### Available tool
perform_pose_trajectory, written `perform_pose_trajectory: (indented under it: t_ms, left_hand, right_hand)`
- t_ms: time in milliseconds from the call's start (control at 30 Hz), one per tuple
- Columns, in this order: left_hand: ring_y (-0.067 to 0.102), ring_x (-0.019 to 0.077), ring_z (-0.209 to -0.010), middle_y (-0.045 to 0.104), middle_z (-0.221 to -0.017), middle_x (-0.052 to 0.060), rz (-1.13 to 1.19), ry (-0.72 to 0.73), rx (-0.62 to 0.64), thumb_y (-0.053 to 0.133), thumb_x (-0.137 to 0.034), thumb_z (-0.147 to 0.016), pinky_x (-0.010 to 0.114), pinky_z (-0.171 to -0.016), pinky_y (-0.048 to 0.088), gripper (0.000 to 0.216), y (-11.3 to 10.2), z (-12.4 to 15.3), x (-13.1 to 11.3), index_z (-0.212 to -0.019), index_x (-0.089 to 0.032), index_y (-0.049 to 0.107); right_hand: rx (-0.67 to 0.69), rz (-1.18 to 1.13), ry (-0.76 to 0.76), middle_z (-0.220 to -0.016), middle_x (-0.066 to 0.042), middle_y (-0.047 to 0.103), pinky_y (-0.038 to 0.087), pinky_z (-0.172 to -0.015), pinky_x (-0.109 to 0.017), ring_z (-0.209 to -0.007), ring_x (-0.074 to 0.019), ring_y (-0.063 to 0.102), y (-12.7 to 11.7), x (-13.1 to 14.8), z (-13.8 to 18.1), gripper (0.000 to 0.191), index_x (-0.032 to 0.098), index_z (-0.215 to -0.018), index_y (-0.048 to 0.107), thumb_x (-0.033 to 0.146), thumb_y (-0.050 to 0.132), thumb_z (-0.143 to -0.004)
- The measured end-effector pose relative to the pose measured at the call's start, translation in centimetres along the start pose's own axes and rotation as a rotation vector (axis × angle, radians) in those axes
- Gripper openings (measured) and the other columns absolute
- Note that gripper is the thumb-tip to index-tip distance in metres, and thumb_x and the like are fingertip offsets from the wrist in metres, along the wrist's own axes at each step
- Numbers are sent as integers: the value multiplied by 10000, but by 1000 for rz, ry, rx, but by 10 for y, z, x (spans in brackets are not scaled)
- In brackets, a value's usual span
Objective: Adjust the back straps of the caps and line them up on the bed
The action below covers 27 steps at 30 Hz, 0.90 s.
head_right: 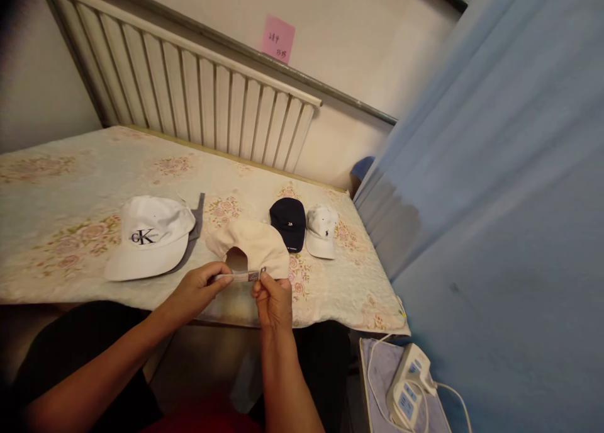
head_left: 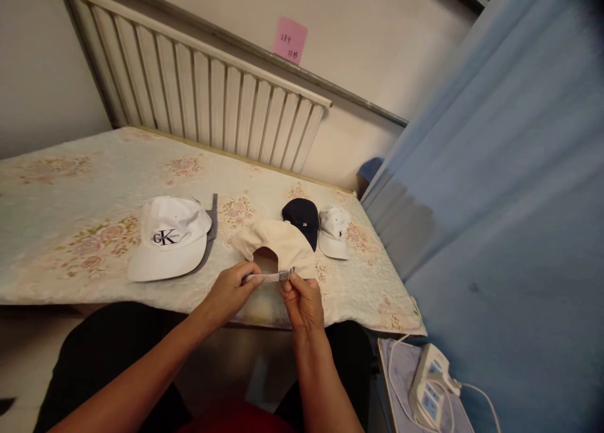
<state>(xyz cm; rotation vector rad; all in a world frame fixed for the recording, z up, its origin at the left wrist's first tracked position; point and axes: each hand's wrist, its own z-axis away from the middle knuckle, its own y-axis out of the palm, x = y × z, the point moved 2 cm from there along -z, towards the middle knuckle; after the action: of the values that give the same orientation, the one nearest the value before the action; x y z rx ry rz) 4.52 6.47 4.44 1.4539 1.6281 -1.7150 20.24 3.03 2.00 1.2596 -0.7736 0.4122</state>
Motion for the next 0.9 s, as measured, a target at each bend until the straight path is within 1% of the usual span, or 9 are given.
perform_pose_trajectory:
  t_ms: [133,333,567,800,900]
  left_hand:
    - [483,146,-641,538,-669,-24,1,3,-4,464,-361,-821,250,-586,349,220,0,-1,-3,-727,-194,573]
    - [482,141,-638,544,-683,-21,-12,17,-19,480,-350,-822,247,-579,344,214,2,-1,-3,-710,-193,572]
    - [483,142,-649,532,-685,-18,-7,23,-22,494,-366,-820,251,-599,353,227,4,-1,-6,-698,-191,569]
    - [482,137,-638,556,-696,-19,8,47,-6,498,-387,-842,250,-604,355,249,6,-2,-3,-715,-189,578]
    - [485,141,-651,562,-709,-15,13,48,8,487,-395,-849,253,-611,355,258,6,-3,-4,-727,-190,584]
  right_hand:
    - [7,39,5,-470,32,552,360,-427,-212,-422,-76,460,-1,-1,0,217,145,-592,580,195,791,-593]
    - [-6,74,29,-502,11,606,408,-400,-185,-421,-84,527,-5,-2,-1,217,125,-663,631,206,813,-576]
    - [-42,66,64,-537,-19,650,484,-439,-191,-436,-92,568,-4,0,0,227,98,-682,665,164,826,-535]
    - [-17,63,70,-528,-6,639,481,-439,-181,-414,-74,542,-2,0,1,213,93,-672,670,135,822,-529]
    - [-6,68,74,-531,5,642,480,-430,-179,-408,-73,537,-2,0,2,231,103,-696,673,136,822,-523]
